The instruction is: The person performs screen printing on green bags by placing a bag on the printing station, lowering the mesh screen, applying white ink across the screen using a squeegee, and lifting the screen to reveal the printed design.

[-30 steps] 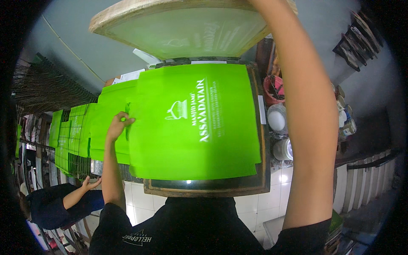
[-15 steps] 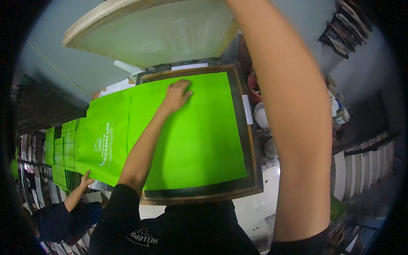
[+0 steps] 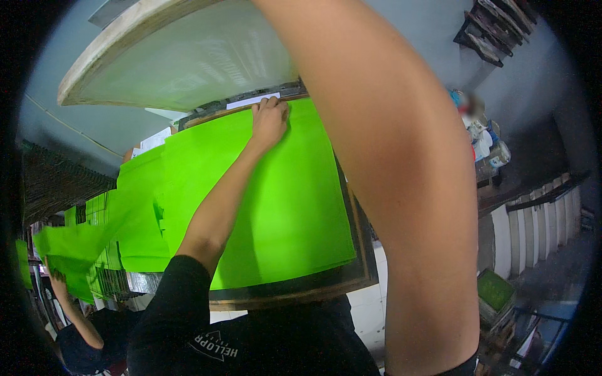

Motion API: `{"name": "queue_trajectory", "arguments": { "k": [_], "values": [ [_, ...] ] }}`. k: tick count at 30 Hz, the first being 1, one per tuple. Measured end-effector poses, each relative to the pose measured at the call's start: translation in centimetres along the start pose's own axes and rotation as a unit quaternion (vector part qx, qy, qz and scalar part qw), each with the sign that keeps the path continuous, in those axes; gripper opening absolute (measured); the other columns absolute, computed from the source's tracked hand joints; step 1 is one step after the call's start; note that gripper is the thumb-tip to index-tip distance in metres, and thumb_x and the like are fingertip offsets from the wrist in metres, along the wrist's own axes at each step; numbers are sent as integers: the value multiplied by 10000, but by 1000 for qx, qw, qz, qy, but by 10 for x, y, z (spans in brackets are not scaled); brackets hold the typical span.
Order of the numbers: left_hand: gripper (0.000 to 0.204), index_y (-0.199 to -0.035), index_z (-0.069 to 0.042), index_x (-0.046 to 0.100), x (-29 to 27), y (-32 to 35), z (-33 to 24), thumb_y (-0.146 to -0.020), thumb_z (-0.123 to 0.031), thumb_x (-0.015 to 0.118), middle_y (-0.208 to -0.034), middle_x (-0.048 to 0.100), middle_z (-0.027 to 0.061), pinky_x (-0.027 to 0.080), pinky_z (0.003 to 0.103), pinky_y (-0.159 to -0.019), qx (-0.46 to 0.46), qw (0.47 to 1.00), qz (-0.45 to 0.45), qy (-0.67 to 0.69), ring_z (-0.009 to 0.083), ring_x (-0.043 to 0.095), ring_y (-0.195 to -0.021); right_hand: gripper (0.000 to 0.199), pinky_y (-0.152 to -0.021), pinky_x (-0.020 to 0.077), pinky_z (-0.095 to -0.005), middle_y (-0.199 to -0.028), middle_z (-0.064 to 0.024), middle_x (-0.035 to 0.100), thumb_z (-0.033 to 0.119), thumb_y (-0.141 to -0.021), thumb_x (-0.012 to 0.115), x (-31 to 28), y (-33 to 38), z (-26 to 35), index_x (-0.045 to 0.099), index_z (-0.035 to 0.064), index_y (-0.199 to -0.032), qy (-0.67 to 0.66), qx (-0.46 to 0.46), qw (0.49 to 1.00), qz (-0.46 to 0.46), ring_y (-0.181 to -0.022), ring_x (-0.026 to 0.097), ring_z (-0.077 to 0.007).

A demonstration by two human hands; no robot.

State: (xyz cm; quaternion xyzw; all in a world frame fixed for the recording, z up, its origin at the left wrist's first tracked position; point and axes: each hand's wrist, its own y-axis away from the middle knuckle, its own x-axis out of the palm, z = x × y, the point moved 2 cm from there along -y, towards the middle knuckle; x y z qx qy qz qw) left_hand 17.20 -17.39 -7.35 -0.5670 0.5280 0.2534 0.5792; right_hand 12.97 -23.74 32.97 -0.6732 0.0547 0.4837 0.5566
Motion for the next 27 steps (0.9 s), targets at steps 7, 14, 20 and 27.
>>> {"name": "queue_trajectory", "arguments": {
  "k": [7, 14, 20, 27],
  "values": [
    [1167, -1618, -127, 238, 2, 5, -69, -739, -748, 690, -1670, 75, 271, 29, 687, -1181, -165, 951, 257, 48, 452, 6, -1548, 415, -902, 546, -456, -1105, -210, 729, 419, -856, 701, 0, 8, -9, 783, 47, -1020, 10, 10, 1000, 7, -1051, 690, -394],
    [1405, -1638, -98, 92, 26, -9, -57, -615, -845, 701, -1676, -84, 257, -67, 721, -1153, -187, 950, 247, 44, 451, -137, -1538, 415, -925, 547, -451, -1155, -200, 722, 401, -873, 685, -7, 6, 5, 774, 46, -1069, 16, 25, 999, 25, -1091, 683, -393],
    [1429, -1643, -133, 68, 19, -14, -73, -590, -835, 732, -1658, -136, 289, -88, 793, -1083, -241, 935, 254, 46, 474, -221, -1510, 411, -937, 543, -437, -1165, -190, 722, 406, -869, 690, -3, 5, -6, 778, 71, -1089, 43, -10, 999, 28, -1106, 684, -370],
    [1447, -1647, -204, 37, 16, -23, -65, -562, -833, 759, -1646, -157, 306, -69, 842, -1038, -282, 910, 300, 44, 499, -231, -1497, 388, -944, 536, -431, -1157, -181, 727, 401, -870, 692, -14, 16, 5, 785, 91, -1084, 4, -9, 999, 38, -1109, 685, -361]
  ]
}}
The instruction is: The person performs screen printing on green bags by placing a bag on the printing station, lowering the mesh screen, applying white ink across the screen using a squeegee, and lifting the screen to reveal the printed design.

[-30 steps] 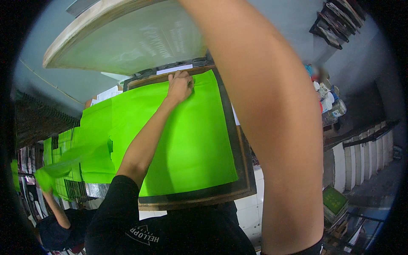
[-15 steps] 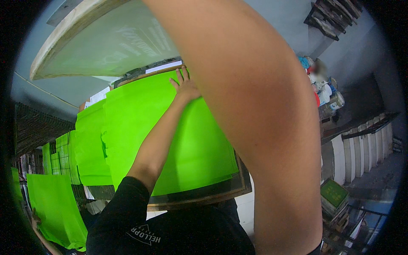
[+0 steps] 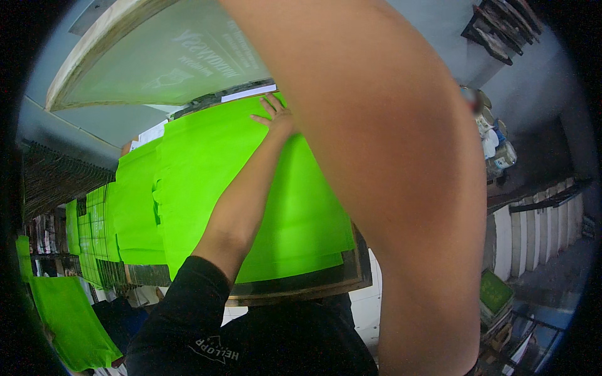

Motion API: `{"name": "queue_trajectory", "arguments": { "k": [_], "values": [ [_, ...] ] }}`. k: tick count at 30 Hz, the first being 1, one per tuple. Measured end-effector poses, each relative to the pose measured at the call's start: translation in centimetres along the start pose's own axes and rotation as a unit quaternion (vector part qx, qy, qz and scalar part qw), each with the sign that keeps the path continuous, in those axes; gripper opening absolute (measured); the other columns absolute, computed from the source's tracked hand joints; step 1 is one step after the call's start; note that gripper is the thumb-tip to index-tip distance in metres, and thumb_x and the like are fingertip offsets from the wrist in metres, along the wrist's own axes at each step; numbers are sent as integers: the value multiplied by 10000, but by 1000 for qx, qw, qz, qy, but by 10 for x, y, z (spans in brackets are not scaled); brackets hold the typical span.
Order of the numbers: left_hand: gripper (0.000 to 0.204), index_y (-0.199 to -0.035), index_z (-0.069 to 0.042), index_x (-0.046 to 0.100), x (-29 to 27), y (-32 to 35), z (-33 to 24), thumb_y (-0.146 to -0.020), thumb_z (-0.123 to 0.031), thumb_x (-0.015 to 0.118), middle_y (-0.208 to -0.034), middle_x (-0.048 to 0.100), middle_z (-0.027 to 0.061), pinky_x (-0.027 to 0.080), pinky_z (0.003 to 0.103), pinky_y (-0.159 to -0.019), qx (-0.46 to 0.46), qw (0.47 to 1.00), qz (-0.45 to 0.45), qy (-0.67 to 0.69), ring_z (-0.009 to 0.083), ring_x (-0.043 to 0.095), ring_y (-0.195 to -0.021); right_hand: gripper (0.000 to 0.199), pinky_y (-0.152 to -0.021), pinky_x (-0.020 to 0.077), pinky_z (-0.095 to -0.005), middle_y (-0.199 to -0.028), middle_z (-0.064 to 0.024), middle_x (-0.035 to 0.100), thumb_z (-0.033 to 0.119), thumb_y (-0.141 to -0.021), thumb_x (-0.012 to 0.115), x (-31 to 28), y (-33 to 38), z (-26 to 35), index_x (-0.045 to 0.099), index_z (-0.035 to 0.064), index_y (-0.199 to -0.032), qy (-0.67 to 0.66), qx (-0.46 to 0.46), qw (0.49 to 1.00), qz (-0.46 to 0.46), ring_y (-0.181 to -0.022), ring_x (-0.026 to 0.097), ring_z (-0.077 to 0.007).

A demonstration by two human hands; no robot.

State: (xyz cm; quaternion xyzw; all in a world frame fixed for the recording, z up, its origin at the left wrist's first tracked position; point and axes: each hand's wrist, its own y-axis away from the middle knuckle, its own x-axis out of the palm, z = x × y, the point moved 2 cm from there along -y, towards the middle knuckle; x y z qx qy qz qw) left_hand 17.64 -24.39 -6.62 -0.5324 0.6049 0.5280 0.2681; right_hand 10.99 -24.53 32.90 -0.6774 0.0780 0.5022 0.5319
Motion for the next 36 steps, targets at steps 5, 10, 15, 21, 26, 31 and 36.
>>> {"name": "queue_trajectory", "arguments": {
  "k": [5, 10, 15, 21, 26, 31, 36],
  "values": [
    [1486, -1646, -208, 18, 2, -7, -7, -532, -837, 775, -1639, -160, 320, -58, 846, -1038, -1, 1000, 11, 1, 506, -223, -1497, 387, -941, 535, -431, -1150, -188, 728, 391, -863, 703, 4, -3, -7, 785, 77, -1074, 6, -4, 1000, -3, -1105, 685, -363],
    [1497, -1646, -216, 22, -4, -18, -8, -517, -822, 796, -1633, -165, 330, -52, 853, -1032, -18, 1000, 20, -13, 511, -215, -1498, 386, -933, 538, -442, -1126, -216, 725, 354, -869, 706, 2, 7, -3, 775, 17, -1045, -21, -4, 999, -34, -1078, 687, -390],
    [1416, -1626, -121, 126, -23, -7, -1, -575, -810, 781, -1640, -72, 340, 19, 740, -1141, 9, 998, -44, 34, 488, -119, -1525, 367, -884, 550, -452, -1056, -246, 725, 326, -883, 705, -1, 20, 2, 766, -14, -1006, -78, -27, 996, -18, -998, 697, -406],
    [829, -1356, 41, 559, -77, 156, 58, -850, -593, 727, -1295, 631, 259, 446, 418, -1063, 285, 790, -63, 539, 351, 631, -1162, 340, -744, 527, -451, -837, -215, 693, 325, -907, 689, -7, 83, 13, 734, -8, -959, -127, 36, 988, 84, -764, 671, -382],
    [487, -1227, 75, 616, -53, 316, 198, -981, -344, 648, -1013, 746, 187, 512, 277, -602, 219, 662, -79, 712, 181, 714, -802, 236, -634, 501, -442, -781, -166, 651, 286, -944, 644, 51, 229, 54, 662, 51, -921, -166, -13, 983, 75, -726, 656, -357],
    [340, -1065, 55, 691, 40, 355, 220, -960, -268, 681, -1048, 749, 203, 414, 191, -438, -2, 698, 49, 714, 128, 708, -676, 176, -656, 523, -437, -818, -125, 661, 224, -941, 634, 116, 334, 67, 594, 64, -880, -181, -46, 973, 137, -771, 672, -319],
    [308, -1092, 68, 683, 55, 357, 220, -935, -197, 687, -1126, 736, 204, 400, 153, -422, -71, 647, 105, 752, 110, 719, -699, 199, -648, 523, -441, -776, -118, 661, 258, -929, 657, 146, 333, 64, 615, 73, -873, -147, -45, 970, 190, -725, 666, -319]
  ]
}}
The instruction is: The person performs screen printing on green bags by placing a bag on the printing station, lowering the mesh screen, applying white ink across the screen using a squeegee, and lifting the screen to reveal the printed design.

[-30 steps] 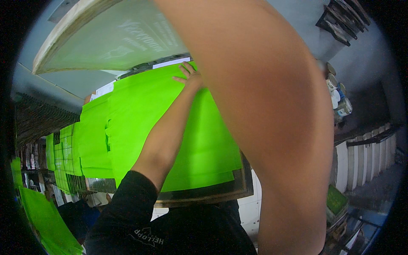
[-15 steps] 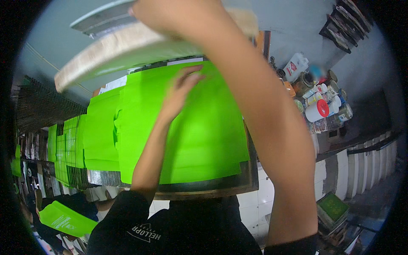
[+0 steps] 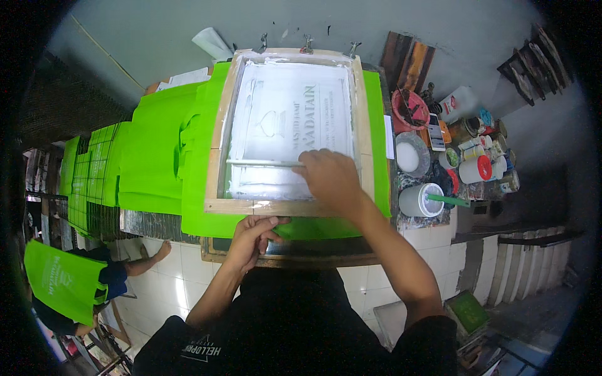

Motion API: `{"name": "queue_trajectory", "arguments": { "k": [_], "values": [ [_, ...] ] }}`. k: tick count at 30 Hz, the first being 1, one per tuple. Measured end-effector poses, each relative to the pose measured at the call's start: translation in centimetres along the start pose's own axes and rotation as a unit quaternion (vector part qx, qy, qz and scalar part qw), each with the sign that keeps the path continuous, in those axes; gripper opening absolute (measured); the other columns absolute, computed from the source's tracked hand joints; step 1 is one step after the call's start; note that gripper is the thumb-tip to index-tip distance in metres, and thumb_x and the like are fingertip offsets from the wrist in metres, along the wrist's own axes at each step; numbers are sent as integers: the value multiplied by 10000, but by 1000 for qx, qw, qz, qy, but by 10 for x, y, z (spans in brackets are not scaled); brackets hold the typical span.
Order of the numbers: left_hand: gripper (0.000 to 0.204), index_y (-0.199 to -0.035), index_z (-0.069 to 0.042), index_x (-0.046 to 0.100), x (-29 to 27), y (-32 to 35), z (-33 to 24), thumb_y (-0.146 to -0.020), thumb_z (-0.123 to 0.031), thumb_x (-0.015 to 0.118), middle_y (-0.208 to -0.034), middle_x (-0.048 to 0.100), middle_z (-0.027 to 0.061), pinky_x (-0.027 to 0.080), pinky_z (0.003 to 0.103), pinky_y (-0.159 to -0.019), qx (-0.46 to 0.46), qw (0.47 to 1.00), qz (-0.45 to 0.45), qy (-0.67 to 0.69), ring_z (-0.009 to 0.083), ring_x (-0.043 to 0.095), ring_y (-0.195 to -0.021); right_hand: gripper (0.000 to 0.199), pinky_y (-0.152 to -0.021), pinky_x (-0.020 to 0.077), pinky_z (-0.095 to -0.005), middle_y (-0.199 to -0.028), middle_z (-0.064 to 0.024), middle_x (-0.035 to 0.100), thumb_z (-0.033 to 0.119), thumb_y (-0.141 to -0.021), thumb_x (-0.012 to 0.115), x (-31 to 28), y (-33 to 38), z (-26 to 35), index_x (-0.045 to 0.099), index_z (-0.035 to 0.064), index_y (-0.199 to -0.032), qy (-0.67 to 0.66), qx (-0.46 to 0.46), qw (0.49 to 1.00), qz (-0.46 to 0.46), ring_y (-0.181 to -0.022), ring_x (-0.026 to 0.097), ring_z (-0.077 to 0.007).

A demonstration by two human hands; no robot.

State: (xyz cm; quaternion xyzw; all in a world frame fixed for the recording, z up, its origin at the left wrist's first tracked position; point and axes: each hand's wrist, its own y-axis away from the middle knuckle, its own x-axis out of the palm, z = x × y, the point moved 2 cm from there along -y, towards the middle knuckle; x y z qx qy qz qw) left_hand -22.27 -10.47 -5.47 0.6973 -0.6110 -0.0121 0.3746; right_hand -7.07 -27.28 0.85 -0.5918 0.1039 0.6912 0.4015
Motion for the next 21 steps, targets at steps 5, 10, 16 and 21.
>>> {"name": "queue_trajectory", "arguments": {
  "k": [5, 10, 16, 21],
  "values": [
    [293, -1112, 73, 668, -8, 1, -3, -905, -134, 674, -1128, 731, 206, 423, 156, -413, -20, 1000, 22, 4, 119, 727, -721, 222, -664, 528, -436, -721, -118, 659, 260, -900, 714, -23, -3, 8, 664, 43, -894, -35, 32, 997, 53, -733, 675, -321],
    [287, -1115, 57, 659, -8, 0, -2, -889, -120, 667, -1116, 728, 181, 432, 172, -436, -16, 999, 35, 3, 159, 735, -810, 198, -652, 520, -443, -767, -98, 655, 264, -912, 669, -13, 23, 22, 632, 70, -913, -4, 4, 995, 96, -740, 662, -311],
    [278, -1123, 16, 660, -6, 1, -3, -877, -113, 668, -1084, 734, 143, 428, 189, -472, -26, 999, 27, 31, 190, 735, -896, 116, -650, 494, -375, -773, -51, 624, 190, -876, 649, 14, 21, 15, 567, 108, -868, 67, -91, 993, -37, -727, 633, -238],
    [302, -1130, 37, 641, -13, 1, 0, -873, -119, 658, -1104, 724, 178, 467, 205, -515, -45, 998, 6, 39, 225, 733, -967, 187, -655, 495, -430, -782, -120, 655, 211, -880, 706, 44, -60, -55, 591, 64, -891, 49, -88, 993, -57, -735, 649, -315]
  ]
}}
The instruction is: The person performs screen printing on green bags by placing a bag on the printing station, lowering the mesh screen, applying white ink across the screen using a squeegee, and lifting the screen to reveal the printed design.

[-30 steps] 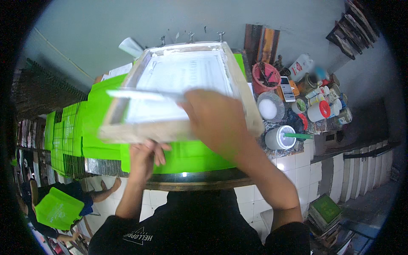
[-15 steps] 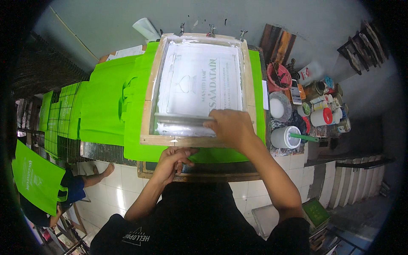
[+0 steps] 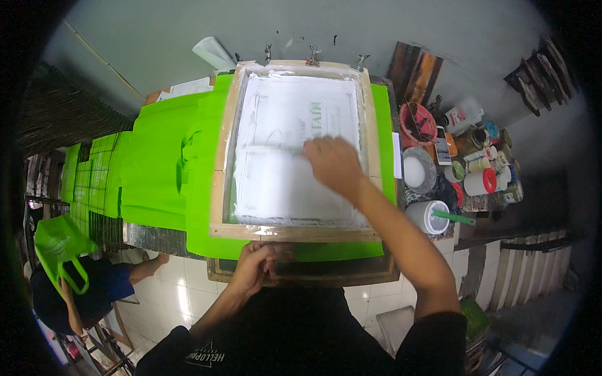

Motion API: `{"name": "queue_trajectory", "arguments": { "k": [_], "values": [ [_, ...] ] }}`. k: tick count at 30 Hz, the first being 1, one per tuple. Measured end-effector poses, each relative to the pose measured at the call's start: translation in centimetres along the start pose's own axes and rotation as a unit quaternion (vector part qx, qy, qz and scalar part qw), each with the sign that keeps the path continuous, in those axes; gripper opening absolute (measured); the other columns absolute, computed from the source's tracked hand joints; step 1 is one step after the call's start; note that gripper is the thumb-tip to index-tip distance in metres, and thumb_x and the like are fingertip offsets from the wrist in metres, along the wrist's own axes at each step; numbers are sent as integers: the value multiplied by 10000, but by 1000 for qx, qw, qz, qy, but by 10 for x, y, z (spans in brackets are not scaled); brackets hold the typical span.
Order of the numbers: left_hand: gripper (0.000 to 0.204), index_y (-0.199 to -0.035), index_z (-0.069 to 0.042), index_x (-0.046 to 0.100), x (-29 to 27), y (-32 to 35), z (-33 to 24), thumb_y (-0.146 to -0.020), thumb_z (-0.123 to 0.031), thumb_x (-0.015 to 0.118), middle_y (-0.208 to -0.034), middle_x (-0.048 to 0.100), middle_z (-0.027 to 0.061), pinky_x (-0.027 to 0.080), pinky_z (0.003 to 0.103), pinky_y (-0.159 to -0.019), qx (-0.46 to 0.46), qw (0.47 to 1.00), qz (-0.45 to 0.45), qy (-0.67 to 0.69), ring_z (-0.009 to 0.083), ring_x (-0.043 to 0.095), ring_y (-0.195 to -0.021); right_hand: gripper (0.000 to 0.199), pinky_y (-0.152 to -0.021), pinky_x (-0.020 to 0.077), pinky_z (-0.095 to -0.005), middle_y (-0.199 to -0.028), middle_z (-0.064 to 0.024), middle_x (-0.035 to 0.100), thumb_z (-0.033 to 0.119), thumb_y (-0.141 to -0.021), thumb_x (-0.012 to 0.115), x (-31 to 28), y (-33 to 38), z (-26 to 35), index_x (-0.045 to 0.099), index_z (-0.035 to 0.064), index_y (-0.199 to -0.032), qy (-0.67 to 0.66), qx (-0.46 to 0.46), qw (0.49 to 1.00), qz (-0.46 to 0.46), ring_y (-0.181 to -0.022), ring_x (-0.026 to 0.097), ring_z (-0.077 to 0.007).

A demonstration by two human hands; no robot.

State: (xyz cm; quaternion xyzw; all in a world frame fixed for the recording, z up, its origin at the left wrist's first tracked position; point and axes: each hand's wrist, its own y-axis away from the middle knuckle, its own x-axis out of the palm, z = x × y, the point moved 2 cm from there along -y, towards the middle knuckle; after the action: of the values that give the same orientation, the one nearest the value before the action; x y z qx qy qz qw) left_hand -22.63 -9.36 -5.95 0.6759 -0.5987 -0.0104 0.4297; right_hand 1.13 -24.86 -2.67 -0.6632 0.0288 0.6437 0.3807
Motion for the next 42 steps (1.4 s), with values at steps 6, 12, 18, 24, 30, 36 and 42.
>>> {"name": "queue_trajectory", "arguments": {
  "k": [6, 12, 18, 24, 30, 36, 42],
  "values": [
    [366, -1218, 85, 579, 12, 4, -11, -925, -132, 543, -1255, 664, 209, 564, 397, -924, -40, 995, 18, 90, 316, 636, -1223, 341, -857, 514, -497, -981, -183, 724, 341, -936, 658, 19, -107, -118, 661, 60, -1130, 34, 117, 983, 137, -965, 682, -374],
    [452, -1319, 103, 534, 7, 14, -4, -974, -185, 479, -1370, 586, 246, 442, 508, -1113, -128, 960, 72, 238, 396, 502, -1371, 530, -912, 517, -466, -1073, -213, 724, 519, -921, 647, 17, -165, -152, 697, 102, -1244, -53, 164, 965, 198, -1040, 682, -370],
    [348, -1294, -1, 603, 14, -26, -82, -1015, -189, 516, -1145, 713, 162, 591, 345, -761, 76, 988, 76, -115, 249, 722, -989, 694, -810, 547, -462, -917, -155, 755, 720, -873, 575, 38, -153, -119, 734, 121, -1186, 108, 219, 958, 149, -907, 722, -341],
    [322, -1202, -8, 672, 34, -142, -218, -921, -164, 695, -1180, 704, 175, 476, 347, -997, 515, 691, -140, -487, 260, 669, -1083, 714, -703, 551, -458, -800, -153, 738, 745, -847, 582, 33, -130, -107, 746, 68, -1000, 91, 163, 977, 103, -766, 725, -332],
    [269, -1029, -15, 752, 26, -194, -252, -835, -202, 761, -1003, 701, 229, 509, 440, -872, 461, 633, -130, -608, 384, 653, -929, 690, -677, 546, -460, -792, -160, 732, 724, -845, 598, 21, -99, -80, 740, 50, -896, 78, 167, 977, 109, -750, 721, -324],
    [281, -1006, 1, 755, 19, -160, -222, -835, -220, 779, -953, 696, 214, 494, 412, -835, 412, 649, -112, -630, 356, 642, -860, 644, -660, 549, -450, -775, -151, 721, 673, -872, 607, 6, -67, -47, 719, 40, -845, 57, 157, 978, 122, -738, 714, -332],
    [238, -982, 8, 748, 8, -104, -182, -842, -184, 763, -920, 687, 195, 466, 420, -886, 412, 658, -97, -623, 359, 625, -892, 569, -592, 515, -447, -686, -135, 666, 601, -823, 719, -4, -19, -2, 625, 49, -718, 24, 149, 985, 83, -661, 675, -328]
  ]
}}
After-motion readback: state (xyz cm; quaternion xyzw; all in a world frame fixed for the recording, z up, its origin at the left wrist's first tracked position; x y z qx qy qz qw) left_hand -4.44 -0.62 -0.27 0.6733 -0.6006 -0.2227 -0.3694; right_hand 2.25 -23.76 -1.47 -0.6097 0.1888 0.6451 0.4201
